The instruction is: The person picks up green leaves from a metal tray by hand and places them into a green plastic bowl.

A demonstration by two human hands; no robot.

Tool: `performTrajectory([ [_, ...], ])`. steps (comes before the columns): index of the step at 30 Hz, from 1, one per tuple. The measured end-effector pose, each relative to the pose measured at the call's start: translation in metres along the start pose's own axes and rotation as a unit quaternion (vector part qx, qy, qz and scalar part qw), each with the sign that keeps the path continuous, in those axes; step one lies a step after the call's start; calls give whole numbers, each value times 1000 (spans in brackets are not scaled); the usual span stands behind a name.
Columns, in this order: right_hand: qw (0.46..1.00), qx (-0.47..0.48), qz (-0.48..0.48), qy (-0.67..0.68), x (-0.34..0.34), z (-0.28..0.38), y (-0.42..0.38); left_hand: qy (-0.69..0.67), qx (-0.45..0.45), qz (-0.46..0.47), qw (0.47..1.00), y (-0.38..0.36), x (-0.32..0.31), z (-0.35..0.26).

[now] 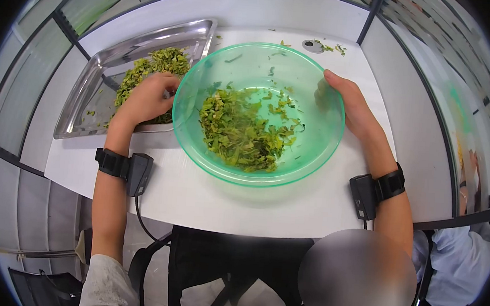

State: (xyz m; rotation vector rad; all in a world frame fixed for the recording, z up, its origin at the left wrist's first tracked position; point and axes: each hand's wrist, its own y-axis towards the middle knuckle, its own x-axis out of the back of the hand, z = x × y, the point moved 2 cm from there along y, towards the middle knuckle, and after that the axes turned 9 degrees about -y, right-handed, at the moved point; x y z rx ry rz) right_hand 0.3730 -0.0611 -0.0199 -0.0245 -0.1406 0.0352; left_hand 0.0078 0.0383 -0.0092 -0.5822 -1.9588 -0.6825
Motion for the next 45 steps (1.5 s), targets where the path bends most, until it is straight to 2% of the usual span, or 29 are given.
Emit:
performTrajectory([
  [2,1000,-13,-21,16,-1,-1,0,-1,-9,-15,1000,-2,1,-2],
  [4,1000,-15,-18,9,-1,1,-1,-6,71,-52,996,-2,6,-5],
  [5,1000,-17,-15,4,-1,2,-2,-6,70,-52,996,0,9,-7],
  [7,1000,-11,-6,10,-1,2,-2,-119,71,-172,975,4,18,-9],
  [8,1000,-4,3,17,-1,2,-2,-119,69,-171,976,5,20,-13],
  [10,1000,-1,6,22,0,0,0,-226,0,-230,947,4,23,-30],
  [14,1000,-2,-4,10,-1,2,-2,-247,-186,-78,948,1,15,-62],
  [18,1000,-3,2,11,1,-1,0,-284,-167,-101,939,0,16,-62],
  [20,1000,-2,-8,29,0,-1,0,-298,-104,-131,940,-1,17,-60],
  [24,1000,14,-3,9,7,-7,2,-286,-138,-114,941,2,11,-67],
  [26,1000,-3,-10,17,5,-6,3,-247,-122,-128,953,2,9,-72],
  [27,1000,-4,-4,10,5,-4,1,-235,-142,-140,951,3,9,-72],
  [31,1000,-2,-4,5,1,1,1,-288,-149,-116,939,-2,15,-68],
  [35,1000,-1,-2,-4,1,3,-2,-277,-141,-126,942,-2,22,-60],
  [37,1000,3,1,-8,1,2,-2,-328,-42,-149,932,-1,25,-56],
  [40,1000,-7,-8,9,2,0,0,-322,-44,-179,929,-3,31,-47],
  [41,1000,-10,-10,4,2,0,0,-259,-82,-195,942,-5,34,-39],
  [42,1000,-13,-13,-2,2,0,0,-257,-83,-197,943,-6,35,-33],
  [44,1000,-4,-19,-5,2,0,0,-268,-30,-190,944,-8,38,-24],
  [45,1000,2,-26,-7,2,-2,0,-301,31,-189,934,-7,40,-23],
])
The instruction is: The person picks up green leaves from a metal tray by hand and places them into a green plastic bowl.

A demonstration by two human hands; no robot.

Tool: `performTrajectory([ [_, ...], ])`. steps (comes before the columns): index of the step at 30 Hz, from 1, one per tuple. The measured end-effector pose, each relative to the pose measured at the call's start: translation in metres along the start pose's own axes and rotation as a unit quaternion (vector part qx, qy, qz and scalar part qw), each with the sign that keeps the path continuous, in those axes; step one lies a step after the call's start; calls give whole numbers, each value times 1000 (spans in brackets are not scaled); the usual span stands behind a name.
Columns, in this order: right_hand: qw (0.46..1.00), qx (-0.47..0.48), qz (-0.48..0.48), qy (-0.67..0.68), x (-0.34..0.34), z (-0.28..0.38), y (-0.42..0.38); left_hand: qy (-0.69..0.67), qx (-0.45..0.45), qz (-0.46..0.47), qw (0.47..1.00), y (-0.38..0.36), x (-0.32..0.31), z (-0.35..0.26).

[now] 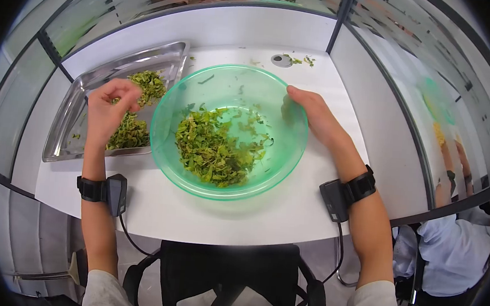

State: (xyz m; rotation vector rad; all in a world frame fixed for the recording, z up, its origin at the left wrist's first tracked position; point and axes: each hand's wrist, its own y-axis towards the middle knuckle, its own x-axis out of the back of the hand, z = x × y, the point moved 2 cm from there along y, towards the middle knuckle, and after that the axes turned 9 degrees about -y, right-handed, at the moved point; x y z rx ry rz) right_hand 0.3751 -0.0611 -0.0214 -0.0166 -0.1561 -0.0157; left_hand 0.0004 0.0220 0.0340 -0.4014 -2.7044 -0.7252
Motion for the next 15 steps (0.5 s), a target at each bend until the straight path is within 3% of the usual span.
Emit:
performTrajectory([
  [5,1000,-7,17,8,-2,3,-3,155,-20,-26,987,1,10,12],
  [7,1000,-15,11,20,-1,2,-1,306,-94,36,947,-1,14,33],
  [9,1000,-12,15,12,-1,4,-1,334,-52,54,940,-5,16,33],
  [11,1000,-14,19,6,0,3,-2,349,65,144,924,-3,17,36],
  [13,1000,-10,23,17,0,1,-1,333,82,104,933,-2,16,29],
  [15,999,-12,31,27,1,-2,1,334,16,-13,942,2,19,22],
])
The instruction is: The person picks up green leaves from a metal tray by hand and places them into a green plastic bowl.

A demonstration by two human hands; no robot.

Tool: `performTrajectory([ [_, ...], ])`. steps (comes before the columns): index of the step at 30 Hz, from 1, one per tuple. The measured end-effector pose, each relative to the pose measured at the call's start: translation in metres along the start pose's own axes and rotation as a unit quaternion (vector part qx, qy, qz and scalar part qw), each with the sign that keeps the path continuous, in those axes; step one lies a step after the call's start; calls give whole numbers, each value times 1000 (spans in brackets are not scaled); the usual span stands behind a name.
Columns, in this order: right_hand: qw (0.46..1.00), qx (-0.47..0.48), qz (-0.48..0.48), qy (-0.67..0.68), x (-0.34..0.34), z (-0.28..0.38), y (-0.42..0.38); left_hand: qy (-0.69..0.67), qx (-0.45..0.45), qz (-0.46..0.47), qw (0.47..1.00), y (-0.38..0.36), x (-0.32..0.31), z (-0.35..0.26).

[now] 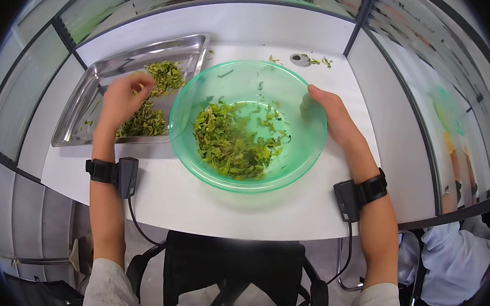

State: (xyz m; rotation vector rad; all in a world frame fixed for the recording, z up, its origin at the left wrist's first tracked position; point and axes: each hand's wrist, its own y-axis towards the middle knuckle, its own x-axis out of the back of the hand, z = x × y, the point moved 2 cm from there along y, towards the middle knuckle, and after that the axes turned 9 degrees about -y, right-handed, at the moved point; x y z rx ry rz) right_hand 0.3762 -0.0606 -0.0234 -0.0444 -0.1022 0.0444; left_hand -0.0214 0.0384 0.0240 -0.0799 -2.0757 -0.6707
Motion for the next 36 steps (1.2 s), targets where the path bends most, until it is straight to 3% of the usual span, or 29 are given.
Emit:
performTrajectory([
  [2,1000,-3,-4,-1,-1,3,-2,-36,-13,-28,999,1,5,-3],
  [7,1000,-8,-25,8,-2,4,-1,-50,-34,179,982,-7,0,-1],
  [8,1000,0,-15,9,-1,2,-1,-54,-39,179,982,-8,0,-3],
  [10,1000,4,-16,-9,1,2,0,-41,20,260,965,-10,-4,-3],
  [15,999,10,-17,-28,-2,4,-3,-49,4,271,961,-11,-10,1],
  [24,999,16,-11,-30,-1,3,-2,-64,-30,195,978,-7,-8,-2],
  [36,998,-7,9,-58,5,-3,3,-61,12,163,985,-8,0,-11],
])
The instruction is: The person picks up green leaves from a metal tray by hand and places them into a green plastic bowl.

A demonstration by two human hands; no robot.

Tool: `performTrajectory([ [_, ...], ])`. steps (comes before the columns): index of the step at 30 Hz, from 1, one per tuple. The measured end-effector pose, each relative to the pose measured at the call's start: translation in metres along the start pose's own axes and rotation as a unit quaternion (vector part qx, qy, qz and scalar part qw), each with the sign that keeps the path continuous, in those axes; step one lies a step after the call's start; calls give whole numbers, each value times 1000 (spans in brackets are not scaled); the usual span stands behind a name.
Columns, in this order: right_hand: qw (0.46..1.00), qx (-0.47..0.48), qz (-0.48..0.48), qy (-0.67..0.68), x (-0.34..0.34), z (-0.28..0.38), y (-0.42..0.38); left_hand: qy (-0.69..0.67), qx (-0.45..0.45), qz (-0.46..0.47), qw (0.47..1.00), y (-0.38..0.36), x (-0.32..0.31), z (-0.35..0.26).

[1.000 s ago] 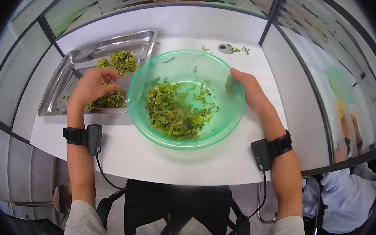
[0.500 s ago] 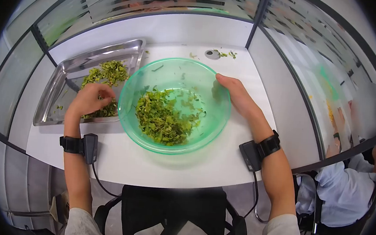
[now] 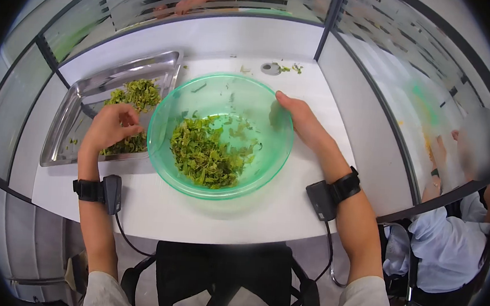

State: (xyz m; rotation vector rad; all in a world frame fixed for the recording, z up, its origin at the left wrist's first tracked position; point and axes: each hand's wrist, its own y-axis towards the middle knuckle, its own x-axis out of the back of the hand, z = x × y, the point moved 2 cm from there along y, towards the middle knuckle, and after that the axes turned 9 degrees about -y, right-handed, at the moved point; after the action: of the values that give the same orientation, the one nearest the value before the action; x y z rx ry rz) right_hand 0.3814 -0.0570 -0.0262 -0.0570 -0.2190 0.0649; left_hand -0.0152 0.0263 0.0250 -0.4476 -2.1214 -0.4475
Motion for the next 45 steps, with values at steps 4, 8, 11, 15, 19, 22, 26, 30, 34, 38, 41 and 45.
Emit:
performTrajectory([
  [4,996,-19,-50,75,-6,7,-5,-11,6,-34,999,-1,6,-7],
  [8,991,16,-32,126,5,-10,2,-44,9,-62,997,0,6,-3],
  [11,993,23,-31,109,2,-7,-3,-35,19,-35,999,1,6,6],
  [15,993,5,-80,91,8,-11,1,-68,-1,-58,996,6,6,24],
  [19,997,-5,-44,67,6,-10,-3,-80,8,-77,994,4,10,21],
  [22,996,-15,-53,66,8,-6,-3,-75,63,-58,993,7,12,25],
  [26,992,-39,-116,-5,0,4,-12,-100,19,-87,991,8,11,35],
  [30,997,-7,-60,43,1,-1,-6,-94,6,-79,992,9,5,38],
  [34,994,-11,-89,54,-4,8,-9,-38,10,-92,995,6,9,23],
  [38,998,-41,-49,23,3,4,-9,-7,33,-72,997,-1,15,12],
  [41,996,-23,-85,34,1,0,-10,3,0,-101,995,-1,15,11],
  [45,997,-4,-64,41,1,0,-9,-17,1,-95,995,2,12,15],
])
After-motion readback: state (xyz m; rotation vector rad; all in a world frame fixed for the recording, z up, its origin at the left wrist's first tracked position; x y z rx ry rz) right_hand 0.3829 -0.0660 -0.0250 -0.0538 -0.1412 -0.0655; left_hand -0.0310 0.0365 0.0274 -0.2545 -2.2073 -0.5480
